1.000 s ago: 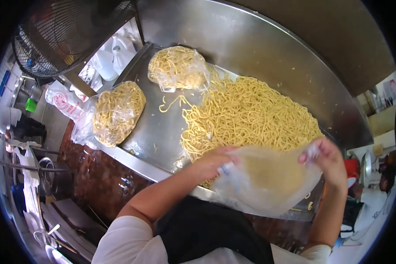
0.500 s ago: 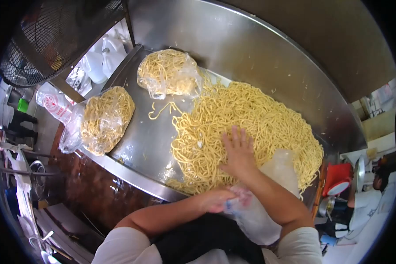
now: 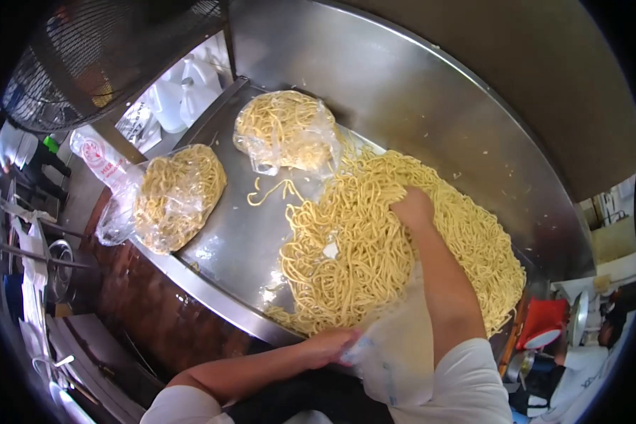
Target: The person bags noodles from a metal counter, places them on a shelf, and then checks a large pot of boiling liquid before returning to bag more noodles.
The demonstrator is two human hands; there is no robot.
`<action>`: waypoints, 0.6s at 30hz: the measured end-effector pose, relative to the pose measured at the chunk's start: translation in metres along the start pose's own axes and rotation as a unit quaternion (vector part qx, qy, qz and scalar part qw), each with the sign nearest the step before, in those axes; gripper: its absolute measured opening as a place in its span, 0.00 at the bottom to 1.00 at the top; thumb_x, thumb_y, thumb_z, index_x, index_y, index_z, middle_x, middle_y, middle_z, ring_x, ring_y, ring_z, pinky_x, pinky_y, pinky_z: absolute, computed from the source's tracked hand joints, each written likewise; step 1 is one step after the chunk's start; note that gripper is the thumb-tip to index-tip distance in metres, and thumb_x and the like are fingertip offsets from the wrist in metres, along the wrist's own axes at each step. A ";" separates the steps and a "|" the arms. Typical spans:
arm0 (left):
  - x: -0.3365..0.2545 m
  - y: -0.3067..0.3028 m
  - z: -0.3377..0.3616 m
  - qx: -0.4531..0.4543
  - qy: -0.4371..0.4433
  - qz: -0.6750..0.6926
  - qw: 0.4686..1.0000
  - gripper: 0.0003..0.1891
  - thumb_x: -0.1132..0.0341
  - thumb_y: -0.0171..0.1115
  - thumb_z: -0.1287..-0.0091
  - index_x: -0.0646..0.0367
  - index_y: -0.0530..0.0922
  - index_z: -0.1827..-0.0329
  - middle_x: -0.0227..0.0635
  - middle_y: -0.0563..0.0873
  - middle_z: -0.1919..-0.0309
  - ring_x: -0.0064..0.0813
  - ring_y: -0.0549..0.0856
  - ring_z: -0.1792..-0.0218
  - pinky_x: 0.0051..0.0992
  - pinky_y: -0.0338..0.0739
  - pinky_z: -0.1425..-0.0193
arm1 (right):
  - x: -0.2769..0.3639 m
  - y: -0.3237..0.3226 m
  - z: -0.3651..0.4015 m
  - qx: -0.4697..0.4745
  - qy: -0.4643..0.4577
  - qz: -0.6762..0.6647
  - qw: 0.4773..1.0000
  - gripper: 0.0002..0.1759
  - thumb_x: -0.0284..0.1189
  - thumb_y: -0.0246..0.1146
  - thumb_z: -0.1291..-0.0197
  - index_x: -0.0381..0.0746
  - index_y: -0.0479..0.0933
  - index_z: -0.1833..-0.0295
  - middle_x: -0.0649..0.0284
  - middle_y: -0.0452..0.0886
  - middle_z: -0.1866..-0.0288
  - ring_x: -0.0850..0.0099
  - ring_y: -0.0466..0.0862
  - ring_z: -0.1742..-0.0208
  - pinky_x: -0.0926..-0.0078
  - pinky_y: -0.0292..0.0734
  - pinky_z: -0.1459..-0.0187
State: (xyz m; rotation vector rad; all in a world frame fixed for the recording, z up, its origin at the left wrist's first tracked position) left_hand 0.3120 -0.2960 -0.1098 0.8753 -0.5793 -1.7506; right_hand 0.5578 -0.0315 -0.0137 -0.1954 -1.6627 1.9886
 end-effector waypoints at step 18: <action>-0.088 0.050 0.006 0.128 0.105 0.184 0.969 0.19 0.59 0.43 0.24 0.58 0.74 0.38 0.37 0.86 0.52 0.30 0.86 0.58 0.29 0.83 0.56 | 0.128 -0.361 0.118 -0.136 -0.256 -0.551 0.782 0.11 0.32 0.64 0.39 0.37 0.79 0.54 0.60 0.83 0.65 0.67 0.85 0.68 0.65 0.85 0.67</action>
Point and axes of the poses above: each hand's wrist, its own z-axis away from the middle knuckle, its own y-axis out of the palm, x = y × z, the point moved 6 cm from there along -z, towards the middle knuckle
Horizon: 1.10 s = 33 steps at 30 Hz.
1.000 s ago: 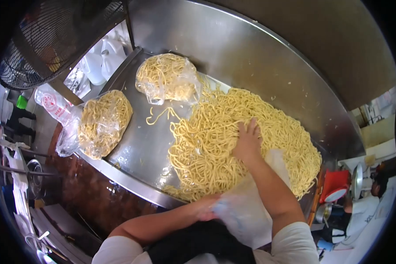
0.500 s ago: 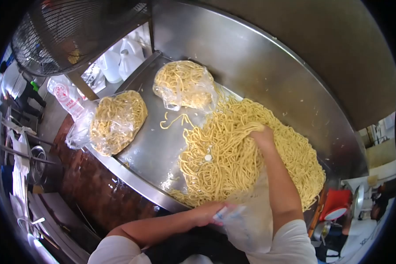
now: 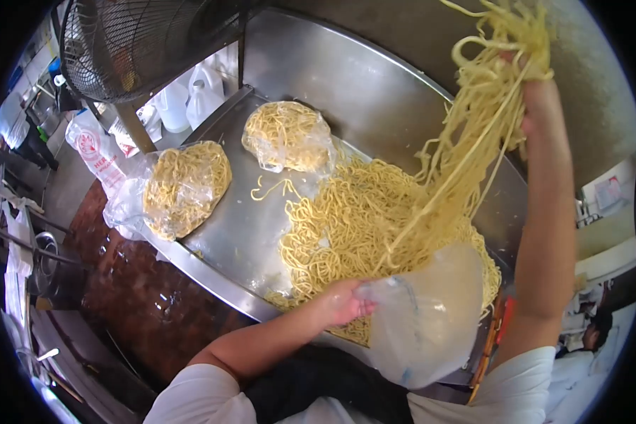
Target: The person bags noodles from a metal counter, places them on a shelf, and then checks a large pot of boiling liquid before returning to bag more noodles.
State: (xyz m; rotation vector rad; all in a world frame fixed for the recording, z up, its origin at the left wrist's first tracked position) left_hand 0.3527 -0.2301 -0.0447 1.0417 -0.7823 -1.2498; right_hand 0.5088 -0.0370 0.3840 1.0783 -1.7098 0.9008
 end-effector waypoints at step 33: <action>-0.005 -0.059 0.103 -0.142 0.059 -0.114 0.981 0.16 0.69 0.65 0.38 0.56 0.76 0.48 0.30 0.84 0.58 0.21 0.84 0.61 0.21 0.79 0.58 | -0.353 0.090 0.149 0.379 0.128 0.568 0.719 0.12 0.27 0.57 0.41 0.45 0.84 0.55 0.57 0.85 0.56 0.61 0.85 0.54 0.66 0.79 0.53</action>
Point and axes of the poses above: each hand's wrist, its own z-axis away from the middle knuckle, its own y-axis out of the palm, x = y × z, the point moved 6 cm from there along -z, towards the middle knuckle
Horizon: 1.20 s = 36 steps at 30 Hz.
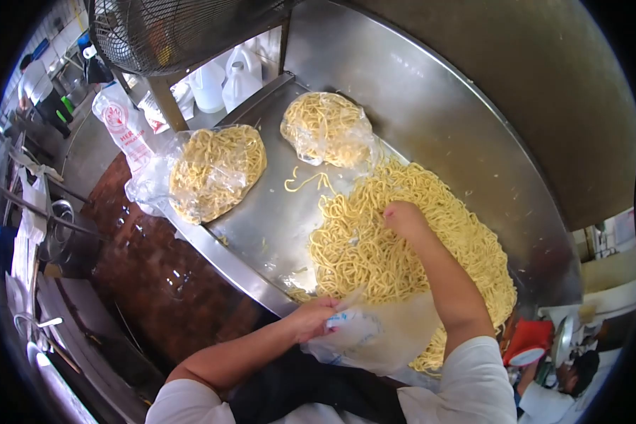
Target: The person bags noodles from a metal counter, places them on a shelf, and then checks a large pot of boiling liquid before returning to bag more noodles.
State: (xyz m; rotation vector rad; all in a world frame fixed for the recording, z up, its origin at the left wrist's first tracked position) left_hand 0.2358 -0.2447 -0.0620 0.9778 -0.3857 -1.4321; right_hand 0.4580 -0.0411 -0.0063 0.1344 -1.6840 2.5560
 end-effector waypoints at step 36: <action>0.024 -0.007 -0.003 0.034 0.007 0.043 0.998 0.10 0.66 0.58 0.32 0.61 0.78 0.52 0.35 0.84 0.62 0.26 0.84 0.62 0.26 0.79 0.56 | 0.169 -0.003 -0.049 -0.055 -0.110 -0.353 0.928 0.10 0.31 0.64 0.44 0.40 0.84 0.58 0.60 0.85 0.70 0.65 0.84 0.69 0.68 0.79 0.62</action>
Point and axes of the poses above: each hand's wrist, its own z-axis away from the middle knuckle, its own y-axis out of the palm, x = y × z, the point moved 6 cm from there along -z, towards the middle knuckle
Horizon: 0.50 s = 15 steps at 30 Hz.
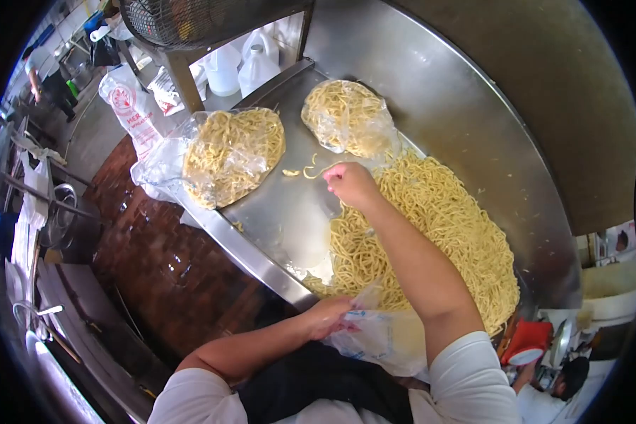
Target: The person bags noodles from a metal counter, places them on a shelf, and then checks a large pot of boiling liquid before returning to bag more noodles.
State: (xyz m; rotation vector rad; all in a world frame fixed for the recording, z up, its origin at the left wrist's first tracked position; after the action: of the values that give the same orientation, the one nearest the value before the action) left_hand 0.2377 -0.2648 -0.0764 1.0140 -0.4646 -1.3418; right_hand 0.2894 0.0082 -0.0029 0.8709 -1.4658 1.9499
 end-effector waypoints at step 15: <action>0.018 -0.011 -0.006 0.012 -0.022 -0.127 0.992 0.05 0.71 0.56 0.39 0.60 0.77 0.61 0.38 0.84 0.66 0.28 0.86 0.67 0.24 0.72 0.73 | -0.118 -0.040 0.136 0.257 0.140 0.367 0.883 0.39 0.55 0.72 0.58 0.48 0.77 0.39 0.37 0.65 0.31 0.48 0.64 0.27 0.56 0.61 0.30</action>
State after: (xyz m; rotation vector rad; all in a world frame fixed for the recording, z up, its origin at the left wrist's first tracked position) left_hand 0.2399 -0.2789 -0.0931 1.0918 -0.3945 -1.5912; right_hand 0.4187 -0.1173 -0.0418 0.1745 -1.2060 2.9667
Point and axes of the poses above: each hand's wrist, its own z-axis away from the middle knuckle, its own y-axis out of the palm, x = y × z, the point moved 6 cm from there along -z, towards the middle knuckle
